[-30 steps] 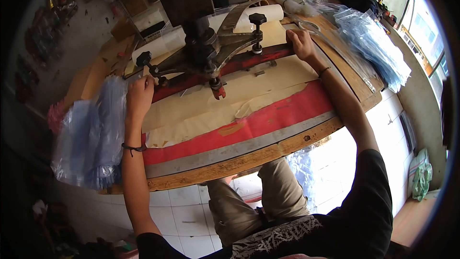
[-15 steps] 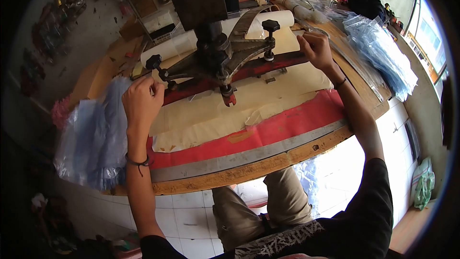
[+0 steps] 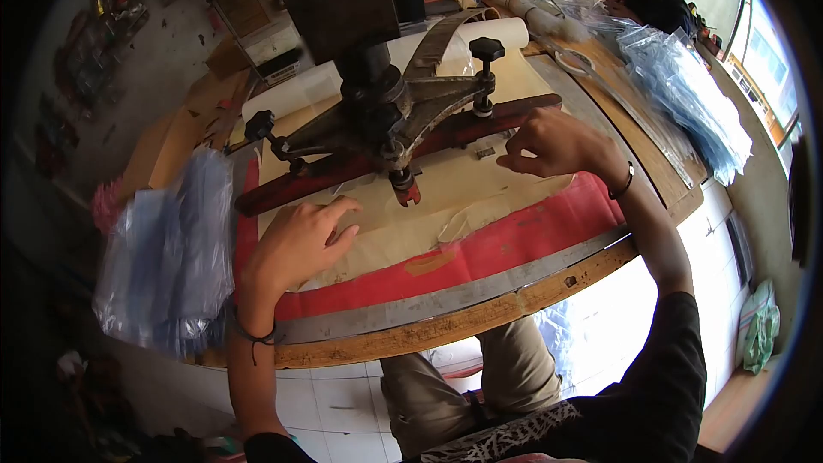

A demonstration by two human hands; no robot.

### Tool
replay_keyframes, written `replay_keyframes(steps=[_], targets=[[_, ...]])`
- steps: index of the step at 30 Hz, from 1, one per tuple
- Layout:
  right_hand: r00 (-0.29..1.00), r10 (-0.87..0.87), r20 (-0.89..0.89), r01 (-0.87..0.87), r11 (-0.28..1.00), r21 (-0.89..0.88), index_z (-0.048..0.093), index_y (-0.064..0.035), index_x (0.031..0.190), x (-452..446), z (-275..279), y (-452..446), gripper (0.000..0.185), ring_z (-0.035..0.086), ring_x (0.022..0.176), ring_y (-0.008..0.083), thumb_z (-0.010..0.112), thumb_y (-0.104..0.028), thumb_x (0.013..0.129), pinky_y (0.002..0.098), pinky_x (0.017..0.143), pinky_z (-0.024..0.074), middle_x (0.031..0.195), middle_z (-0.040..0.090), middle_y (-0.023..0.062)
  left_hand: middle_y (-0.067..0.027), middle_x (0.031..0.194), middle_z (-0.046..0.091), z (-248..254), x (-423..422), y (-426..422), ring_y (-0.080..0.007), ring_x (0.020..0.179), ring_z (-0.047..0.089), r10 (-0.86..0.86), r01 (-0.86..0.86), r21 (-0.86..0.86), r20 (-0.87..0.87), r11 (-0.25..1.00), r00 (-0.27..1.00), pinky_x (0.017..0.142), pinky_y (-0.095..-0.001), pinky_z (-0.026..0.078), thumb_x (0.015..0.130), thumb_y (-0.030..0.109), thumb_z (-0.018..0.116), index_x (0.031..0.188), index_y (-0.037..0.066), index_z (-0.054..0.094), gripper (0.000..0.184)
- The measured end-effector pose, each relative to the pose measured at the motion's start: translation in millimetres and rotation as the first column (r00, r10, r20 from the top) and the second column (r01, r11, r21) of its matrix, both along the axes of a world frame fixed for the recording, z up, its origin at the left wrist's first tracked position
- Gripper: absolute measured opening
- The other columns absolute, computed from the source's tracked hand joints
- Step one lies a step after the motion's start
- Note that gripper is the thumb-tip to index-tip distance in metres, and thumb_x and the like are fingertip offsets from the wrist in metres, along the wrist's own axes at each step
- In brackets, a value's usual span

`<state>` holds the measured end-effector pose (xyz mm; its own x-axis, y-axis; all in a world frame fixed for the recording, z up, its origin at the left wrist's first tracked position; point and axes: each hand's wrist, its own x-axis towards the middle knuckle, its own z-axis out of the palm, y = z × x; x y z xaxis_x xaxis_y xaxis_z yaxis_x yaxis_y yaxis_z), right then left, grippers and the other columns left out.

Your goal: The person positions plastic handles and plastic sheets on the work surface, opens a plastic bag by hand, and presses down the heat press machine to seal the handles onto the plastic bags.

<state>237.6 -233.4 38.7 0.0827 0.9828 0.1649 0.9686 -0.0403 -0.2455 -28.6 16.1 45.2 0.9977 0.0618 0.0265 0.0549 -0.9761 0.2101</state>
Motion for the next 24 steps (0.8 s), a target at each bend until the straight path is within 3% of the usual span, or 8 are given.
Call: replay_keyframes(steps=[1,2,5,6,14,16,19,24], targets=[[0.997,-0.074,-0.020,0.071,0.990,-0.123,0.068,-0.0052,0.068,-4.0,1.0,-0.5,0.026,0.063,0.064,0.0286,0.064,-0.025,0.085,0.0392,0.058,0.0470,0.063,0.064,0.0103,-0.0165,0.061,0.059,-3.3,0.4,-0.7,-0.0321,0.062,0.062,0.020,-0.021,0.049,0.013,0.999,1.000,0.064,-0.0411,0.050,0.089,0.027,0.058,0.111,0.004,0.060,0.032],[0.996,-0.085,-0.007,0.082,0.983,-0.164,0.067,-0.0058,0.083,-6.5,-0.9,-1.1,0.026,0.063,0.067,0.0299,0.063,-0.031,0.087,0.0396,0.062,0.0474,0.066,0.064,0.0114,-0.0178,0.062,0.060,-5.9,0.7,-1.5,-0.0346,0.065,0.063,0.041,-0.044,0.097,0.027,0.994,0.999,0.066,-0.0431,0.050,0.090,0.030,0.058,0.116,0.004,0.059,0.036],[0.977,-0.206,-0.058,0.173,0.921,-0.348,0.062,-0.0070,0.099,-15.2,-0.4,4.9,0.032,0.064,0.070,0.0313,0.062,-0.037,0.088,0.0404,0.066,0.0472,0.068,0.064,0.0118,-0.0199,0.063,0.061,-6.8,1.2,-8.3,-0.0367,0.067,0.064,0.137,-0.121,0.219,-0.059,0.968,0.989,0.067,-0.0443,0.051,0.091,0.037,0.055,0.126,0.003,0.052,0.049],[0.976,-0.208,-0.064,0.165,0.899,-0.407,0.054,-0.0077,0.110,-13.0,-2.2,7.3,0.039,0.064,0.072,0.0326,0.061,-0.041,0.089,0.0407,0.069,0.0467,0.068,0.064,0.0120,-0.0200,0.063,0.061,-11.4,0.9,-6.5,-0.0364,0.067,0.064,0.129,-0.112,0.208,-0.068,0.972,0.989,0.067,-0.0445,0.051,0.092,0.039,0.053,0.128,0.002,0.051,0.052],[0.956,-0.289,-0.052,0.237,0.862,-0.449,0.045,-0.0085,0.124,-25.4,5.9,3.6,0.054,0.064,0.075,0.0316,0.063,-0.045,0.088,0.0411,0.069,0.0465,0.067,0.064,0.0109,-0.0192,0.065,0.062,-24.4,5.8,-6.3,-0.0331,0.069,0.065,0.142,-0.126,0.259,-0.042,0.958,0.989,0.069,-0.0438,0.049,0.093,0.053,0.047,0.132,0.001,0.049,0.065],[0.960,-0.276,-0.049,0.230,0.875,-0.425,0.043,-0.0087,0.127,-26.4,4.9,2.3,0.057,0.064,0.074,0.0321,0.063,-0.046,0.088,0.0409,0.069,0.0468,0.067,0.063,0.0111,-0.0216,0.065,0.061,-27.6,7.6,-5.4,-0.0359,0.069,0.063,0.164,-0.151,0.224,-0.037,0.963,0.986,0.070,-0.0453,0.048,0.091,0.053,0.050,0.133,0.003,0.049,0.066],[0.971,-0.241,-0.010,0.217,0.892,-0.398,0.038,-0.0082,0.135,-28.7,3.3,-1.8,0.065,0.065,0.072,0.0341,0.062,-0.046,0.088,0.0411,0.068,0.0480,0.069,0.065,0.0125,-0.0222,0.064,0.060,-28.6,10.7,-4.1,-0.0371,0.068,0.062,0.193,-0.181,0.187,-0.052,0.966,0.980,0.070,-0.0461,0.048,0.090,0.053,0.051,0.134,0.005,0.049,0.065],[0.932,-0.348,0.103,0.357,0.828,-0.432,0.031,-0.0034,0.142,-35.3,1.2,1.6,0.078,0.064,0.069,0.0371,0.061,-0.049,0.087,0.0428,0.065,0.0489,0.069,0.064,0.0188,-0.0208,0.062,0.060,-43.3,12.6,2.2,-0.0365,0.064,0.063,0.144,-0.146,0.183,0.026,0.972,0.989,0.064,-0.0464,0.049,0.091,0.053,0.050,0.133,0.004,0.050,0.065]])
